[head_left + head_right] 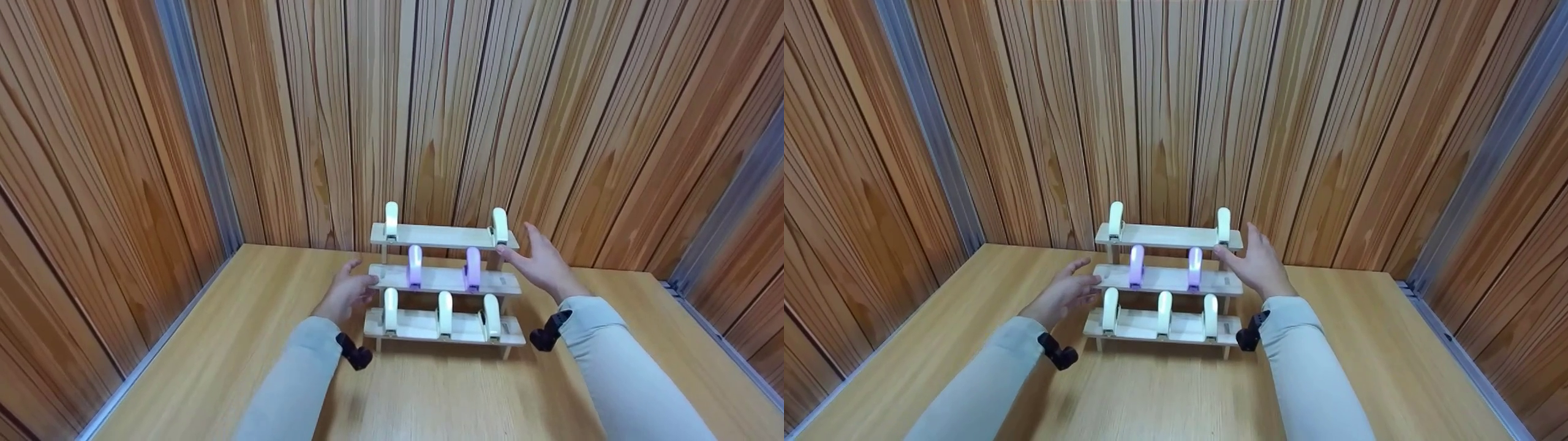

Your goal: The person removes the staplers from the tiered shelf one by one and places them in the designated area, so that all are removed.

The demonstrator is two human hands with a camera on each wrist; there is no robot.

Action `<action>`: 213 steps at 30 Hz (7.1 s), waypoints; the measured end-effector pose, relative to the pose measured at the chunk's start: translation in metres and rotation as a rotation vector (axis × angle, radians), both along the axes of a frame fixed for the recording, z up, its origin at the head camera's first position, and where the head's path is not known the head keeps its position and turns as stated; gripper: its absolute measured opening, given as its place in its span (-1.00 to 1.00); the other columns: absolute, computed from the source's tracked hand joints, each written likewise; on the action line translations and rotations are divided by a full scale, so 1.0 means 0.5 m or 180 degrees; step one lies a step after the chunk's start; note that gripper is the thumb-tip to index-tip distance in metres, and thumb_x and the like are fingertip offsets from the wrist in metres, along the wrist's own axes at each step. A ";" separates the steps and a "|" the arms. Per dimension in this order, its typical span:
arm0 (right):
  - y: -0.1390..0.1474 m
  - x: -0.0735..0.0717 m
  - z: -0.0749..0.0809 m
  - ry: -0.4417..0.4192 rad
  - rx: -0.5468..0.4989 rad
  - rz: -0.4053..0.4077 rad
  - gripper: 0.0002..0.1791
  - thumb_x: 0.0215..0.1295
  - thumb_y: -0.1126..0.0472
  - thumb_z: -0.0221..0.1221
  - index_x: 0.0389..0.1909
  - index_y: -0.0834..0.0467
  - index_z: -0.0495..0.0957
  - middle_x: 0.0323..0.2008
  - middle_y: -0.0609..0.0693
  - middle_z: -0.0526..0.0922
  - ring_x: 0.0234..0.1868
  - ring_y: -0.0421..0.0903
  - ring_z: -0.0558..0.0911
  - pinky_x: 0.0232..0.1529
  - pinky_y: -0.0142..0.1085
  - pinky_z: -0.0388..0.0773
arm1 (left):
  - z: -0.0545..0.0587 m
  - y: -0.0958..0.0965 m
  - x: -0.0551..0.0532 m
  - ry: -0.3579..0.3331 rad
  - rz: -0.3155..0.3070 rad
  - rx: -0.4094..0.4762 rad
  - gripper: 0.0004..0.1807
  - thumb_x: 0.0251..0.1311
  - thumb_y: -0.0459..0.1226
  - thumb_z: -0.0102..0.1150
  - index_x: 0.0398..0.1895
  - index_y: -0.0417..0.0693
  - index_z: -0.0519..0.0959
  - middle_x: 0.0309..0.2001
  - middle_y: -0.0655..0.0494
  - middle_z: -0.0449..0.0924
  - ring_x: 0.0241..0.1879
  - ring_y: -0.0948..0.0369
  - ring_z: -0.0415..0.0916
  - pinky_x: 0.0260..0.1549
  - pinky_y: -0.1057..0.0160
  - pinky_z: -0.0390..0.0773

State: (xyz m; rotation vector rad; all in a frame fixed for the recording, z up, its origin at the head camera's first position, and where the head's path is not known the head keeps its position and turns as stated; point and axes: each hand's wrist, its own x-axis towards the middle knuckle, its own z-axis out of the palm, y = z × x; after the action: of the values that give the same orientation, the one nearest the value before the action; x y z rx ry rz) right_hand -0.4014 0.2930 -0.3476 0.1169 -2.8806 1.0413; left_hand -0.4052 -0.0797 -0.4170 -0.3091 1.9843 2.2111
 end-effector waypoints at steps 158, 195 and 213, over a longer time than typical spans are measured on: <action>-0.038 -0.046 -0.069 0.0694 -0.0828 -0.0863 -0.47 0.39 -0.02 0.18 0.13 0.27 0.33 -0.03 0.18 0.49 -0.13 0.05 0.49 -0.23 -0.25 0.46 | -0.091 0.052 0.004 0.0816 0.0427 0.0692 -0.40 0.42 -0.32 0.02 0.51 -0.06 0.21 0.55 -0.20 0.08 0.50 -0.13 0.11 0.47 -0.08 0.13; 0.096 0.002 -0.157 0.0710 -0.0871 -0.1041 -0.41 0.41 -0.06 0.17 0.17 0.33 0.32 0.28 0.31 0.39 0.03 0.11 0.47 -0.22 -0.28 0.47 | -0.092 0.054 -0.007 0.0714 0.0486 0.0607 -0.42 0.45 -0.26 0.00 0.51 -0.03 0.22 0.56 -0.14 0.09 0.52 -0.07 0.08 0.48 -0.07 0.11; 0.123 0.030 -0.253 0.0276 -0.1084 -0.1055 -0.35 0.44 -0.07 0.13 0.22 0.38 0.27 0.35 0.42 0.30 0.24 0.27 0.39 0.21 0.08 0.49 | -0.091 0.044 0.001 0.0530 0.0359 0.0479 -0.35 0.45 -0.13 -0.03 0.58 0.14 0.13 0.59 -0.07 0.02 0.53 -0.10 0.01 0.48 -0.18 0.02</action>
State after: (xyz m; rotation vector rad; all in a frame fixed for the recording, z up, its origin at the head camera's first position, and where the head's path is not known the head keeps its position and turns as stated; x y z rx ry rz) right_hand -0.3866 0.3547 -0.4741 -0.3147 -2.4831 1.3872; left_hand -0.4049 -0.0576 -0.4624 -0.2294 1.9071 2.5166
